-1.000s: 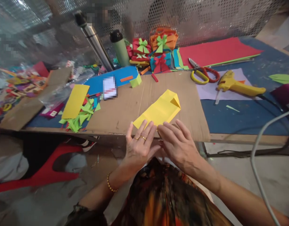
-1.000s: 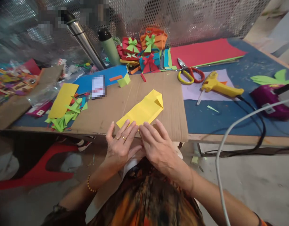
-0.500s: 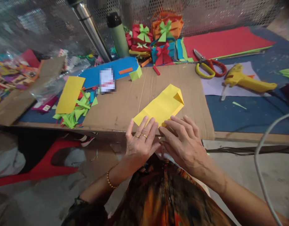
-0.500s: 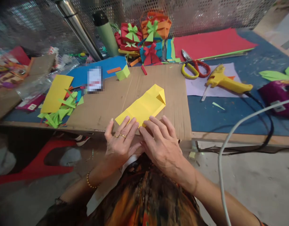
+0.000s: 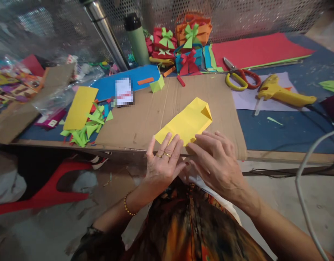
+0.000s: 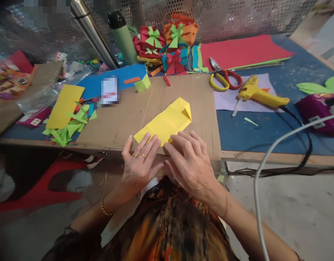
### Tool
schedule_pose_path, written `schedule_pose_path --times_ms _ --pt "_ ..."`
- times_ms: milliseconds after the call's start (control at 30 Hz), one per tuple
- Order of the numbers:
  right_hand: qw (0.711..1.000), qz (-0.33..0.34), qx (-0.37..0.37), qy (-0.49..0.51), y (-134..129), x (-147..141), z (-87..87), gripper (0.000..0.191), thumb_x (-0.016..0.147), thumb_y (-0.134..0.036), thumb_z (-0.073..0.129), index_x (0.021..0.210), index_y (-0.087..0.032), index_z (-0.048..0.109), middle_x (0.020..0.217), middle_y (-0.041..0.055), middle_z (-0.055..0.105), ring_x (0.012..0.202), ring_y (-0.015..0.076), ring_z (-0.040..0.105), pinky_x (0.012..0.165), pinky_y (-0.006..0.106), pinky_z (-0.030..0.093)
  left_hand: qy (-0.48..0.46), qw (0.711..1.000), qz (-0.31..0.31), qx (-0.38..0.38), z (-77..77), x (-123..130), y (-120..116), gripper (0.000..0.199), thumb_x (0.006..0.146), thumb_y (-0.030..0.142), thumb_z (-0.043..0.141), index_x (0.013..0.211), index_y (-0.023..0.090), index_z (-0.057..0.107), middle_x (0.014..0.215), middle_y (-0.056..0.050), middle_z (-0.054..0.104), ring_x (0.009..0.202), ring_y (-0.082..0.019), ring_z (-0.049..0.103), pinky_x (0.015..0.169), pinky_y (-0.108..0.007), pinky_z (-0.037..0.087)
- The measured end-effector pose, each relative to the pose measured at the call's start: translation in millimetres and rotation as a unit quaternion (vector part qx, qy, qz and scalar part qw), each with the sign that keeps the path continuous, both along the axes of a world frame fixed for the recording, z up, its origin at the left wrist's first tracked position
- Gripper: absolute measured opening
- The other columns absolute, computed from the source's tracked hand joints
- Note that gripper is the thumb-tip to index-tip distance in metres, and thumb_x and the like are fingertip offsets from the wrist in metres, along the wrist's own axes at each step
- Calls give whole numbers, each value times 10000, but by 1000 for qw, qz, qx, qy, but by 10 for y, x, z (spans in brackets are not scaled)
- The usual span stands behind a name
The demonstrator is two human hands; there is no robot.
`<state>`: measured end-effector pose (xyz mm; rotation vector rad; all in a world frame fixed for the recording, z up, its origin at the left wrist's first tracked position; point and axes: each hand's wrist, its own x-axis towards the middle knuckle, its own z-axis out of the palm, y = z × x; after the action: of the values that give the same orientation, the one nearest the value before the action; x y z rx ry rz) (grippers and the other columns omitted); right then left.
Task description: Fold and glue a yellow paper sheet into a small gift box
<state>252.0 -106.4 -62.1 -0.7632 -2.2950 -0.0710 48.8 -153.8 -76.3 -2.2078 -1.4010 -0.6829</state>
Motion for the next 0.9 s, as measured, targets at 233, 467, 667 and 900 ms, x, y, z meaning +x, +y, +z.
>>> schedule_pose_path --times_ms 233,467,667,900 --pt "998 -27 -8 -47 -44 -62 -24 312 1002 -286 601 1290 -166 623 1280 150 654 1378 307 491 1218 566 313 1 1000 9 -7 25 34 -18 572 1056 385 514 1533 74 456 1407 -198 668 1386 -309 586 1298 -544 128" --pt "998 -27 -11 -47 -39 -41 -22 293 1016 -274 583 1295 -189 605 1295 139 634 1409 320 470 1219 597 302 -10 1000 21 -20 68 26 -80 564 1034 398 568 1512 109 494 1429 -170 658 1439 -334 525 1293 -586 116" --pt "998 -27 -18 -45 -40 -37 -18 289 1025 -295 570 1293 -200 615 1287 131 646 1394 306 490 1220 583 307 -10 999 50 -11 34 -99 -135 599 1028 415 581 1549 148 458 1445 -167 642 1453 -346 506 1283 -630 117" --pt "998 -29 -14 -48 -42 -33 -23 297 1019 -290 591 1296 -187 614 1278 138 648 1394 315 487 1220 587 309 4 999 28 -18 39 -155 -126 700 1017 530 557 1574 128 418 1445 -169 640 1451 -363 503 1285 -628 93"
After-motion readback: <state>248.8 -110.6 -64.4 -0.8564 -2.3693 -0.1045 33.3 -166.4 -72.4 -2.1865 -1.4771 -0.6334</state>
